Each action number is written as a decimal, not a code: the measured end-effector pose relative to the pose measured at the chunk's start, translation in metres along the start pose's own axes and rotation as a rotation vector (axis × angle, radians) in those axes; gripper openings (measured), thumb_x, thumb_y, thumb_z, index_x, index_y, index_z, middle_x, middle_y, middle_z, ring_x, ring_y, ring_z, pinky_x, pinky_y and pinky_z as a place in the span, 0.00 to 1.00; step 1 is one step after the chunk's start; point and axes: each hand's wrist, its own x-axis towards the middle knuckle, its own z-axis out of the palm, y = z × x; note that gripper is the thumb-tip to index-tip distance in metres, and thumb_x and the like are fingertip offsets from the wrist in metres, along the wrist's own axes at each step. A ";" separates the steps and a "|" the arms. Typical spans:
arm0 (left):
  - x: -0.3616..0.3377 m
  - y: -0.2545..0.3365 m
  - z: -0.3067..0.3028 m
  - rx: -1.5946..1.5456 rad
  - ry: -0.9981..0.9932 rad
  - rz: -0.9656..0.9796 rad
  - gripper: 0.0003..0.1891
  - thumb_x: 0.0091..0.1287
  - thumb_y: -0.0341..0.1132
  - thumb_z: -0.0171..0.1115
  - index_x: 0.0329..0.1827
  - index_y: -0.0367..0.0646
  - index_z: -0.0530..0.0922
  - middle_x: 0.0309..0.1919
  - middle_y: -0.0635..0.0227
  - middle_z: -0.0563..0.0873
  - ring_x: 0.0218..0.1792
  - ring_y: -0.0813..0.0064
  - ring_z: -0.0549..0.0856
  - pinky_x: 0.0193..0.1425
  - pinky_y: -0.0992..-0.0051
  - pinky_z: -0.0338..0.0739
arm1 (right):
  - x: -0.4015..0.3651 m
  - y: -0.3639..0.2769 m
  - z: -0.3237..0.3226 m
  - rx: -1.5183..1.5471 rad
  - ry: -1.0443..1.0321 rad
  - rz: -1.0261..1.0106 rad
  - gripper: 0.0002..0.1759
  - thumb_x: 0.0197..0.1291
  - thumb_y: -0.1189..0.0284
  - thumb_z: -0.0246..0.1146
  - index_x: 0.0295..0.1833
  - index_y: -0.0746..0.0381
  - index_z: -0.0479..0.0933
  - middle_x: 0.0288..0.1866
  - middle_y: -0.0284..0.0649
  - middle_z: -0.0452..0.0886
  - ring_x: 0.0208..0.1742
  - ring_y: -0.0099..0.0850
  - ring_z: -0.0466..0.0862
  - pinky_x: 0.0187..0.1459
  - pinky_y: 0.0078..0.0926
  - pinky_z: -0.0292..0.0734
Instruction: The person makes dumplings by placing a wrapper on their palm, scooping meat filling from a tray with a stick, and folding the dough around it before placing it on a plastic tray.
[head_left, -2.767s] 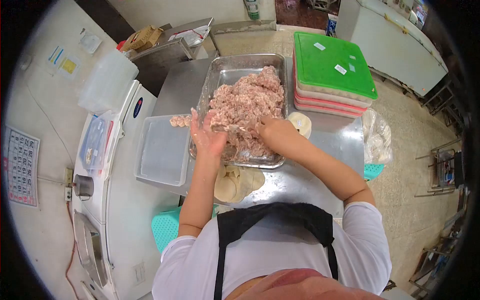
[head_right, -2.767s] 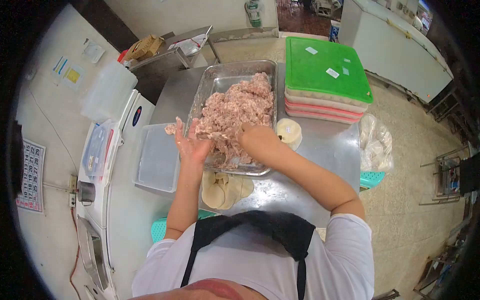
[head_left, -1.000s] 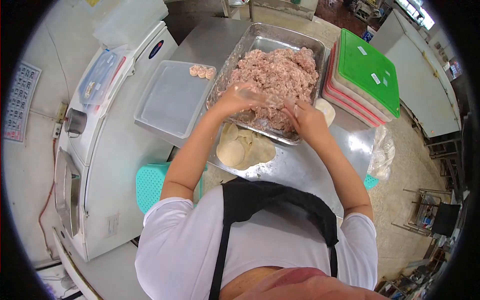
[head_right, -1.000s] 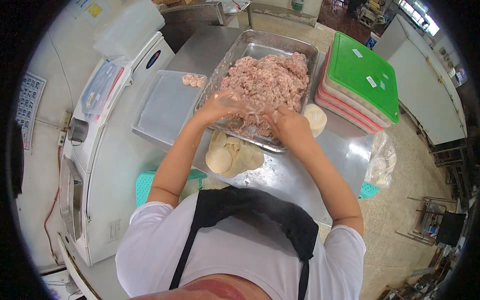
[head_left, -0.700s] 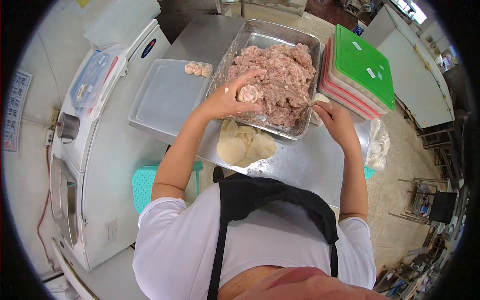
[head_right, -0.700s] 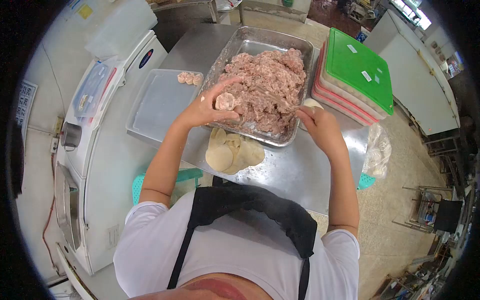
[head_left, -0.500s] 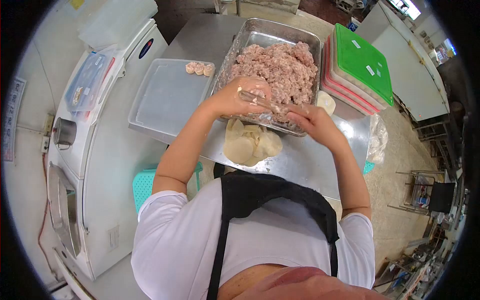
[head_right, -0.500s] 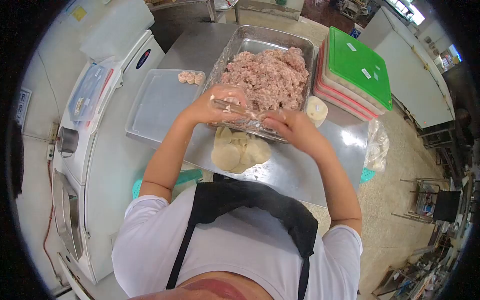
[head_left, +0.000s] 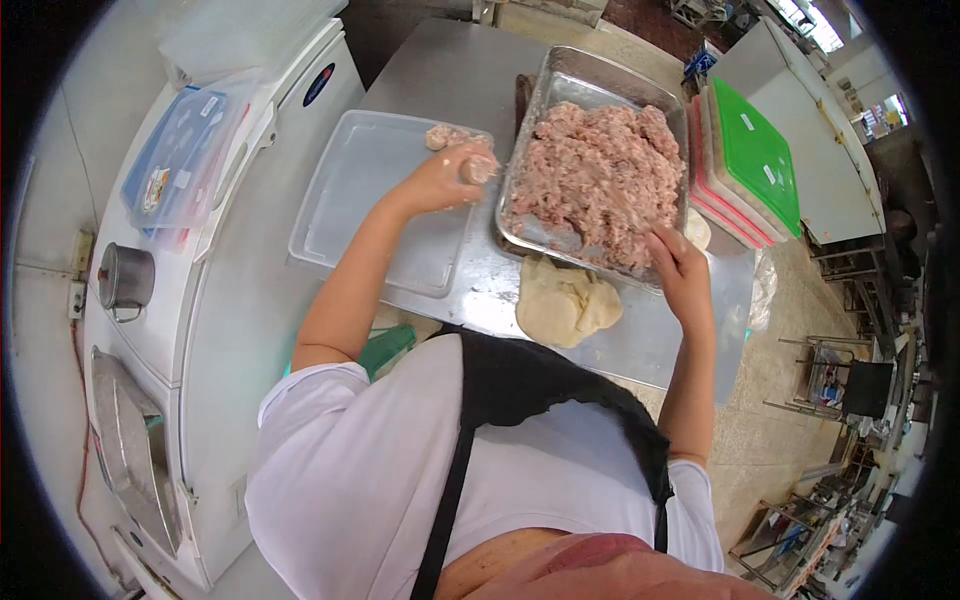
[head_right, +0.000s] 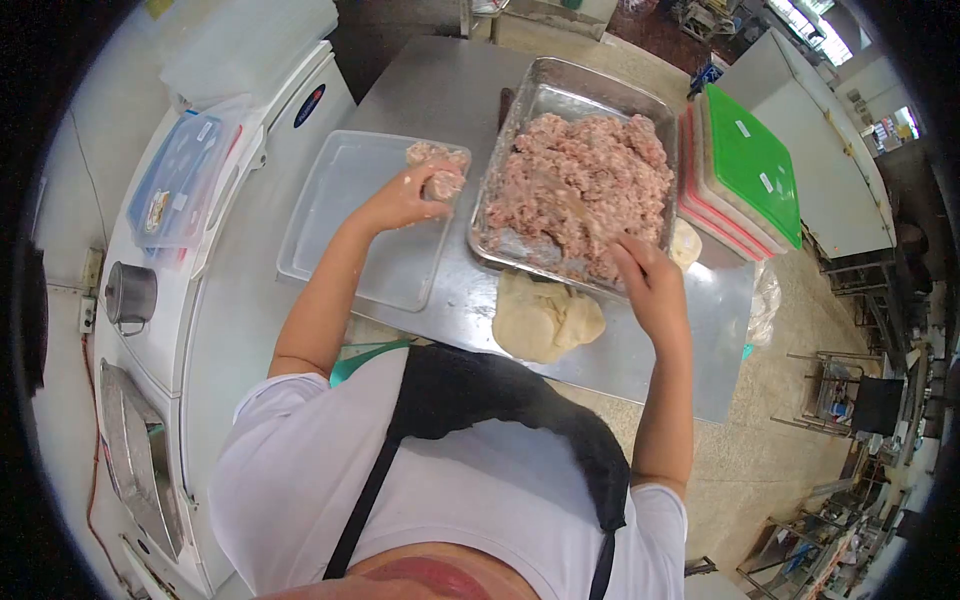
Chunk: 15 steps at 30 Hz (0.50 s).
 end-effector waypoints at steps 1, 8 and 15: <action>-0.004 -0.023 -0.010 0.004 0.034 -0.120 0.26 0.51 0.35 0.71 0.55 0.46 0.76 0.50 0.62 0.80 0.54 0.66 0.77 0.58 0.68 0.71 | -0.008 0.007 0.003 -0.002 -0.005 0.001 0.15 0.65 0.67 0.61 0.51 0.65 0.79 0.36 0.43 0.84 0.35 0.35 0.83 0.39 0.30 0.76; 0.005 -0.131 -0.045 0.410 0.379 -0.212 0.31 0.50 0.35 0.69 0.61 0.47 0.73 0.56 0.51 0.79 0.56 0.55 0.79 0.57 0.61 0.75 | -0.068 0.021 0.018 0.339 0.076 0.498 0.14 0.69 0.68 0.57 0.52 0.65 0.81 0.23 0.25 0.69 0.22 0.14 0.66 0.24 0.13 0.60; 0.037 -0.121 -0.047 0.456 0.373 -0.257 0.45 0.55 0.30 0.66 0.75 0.50 0.52 0.53 0.50 0.81 0.53 0.51 0.81 0.55 0.59 0.76 | -0.071 0.003 0.016 0.404 0.130 0.521 0.15 0.71 0.65 0.55 0.52 0.63 0.80 0.21 0.22 0.64 0.21 0.11 0.62 0.22 0.12 0.55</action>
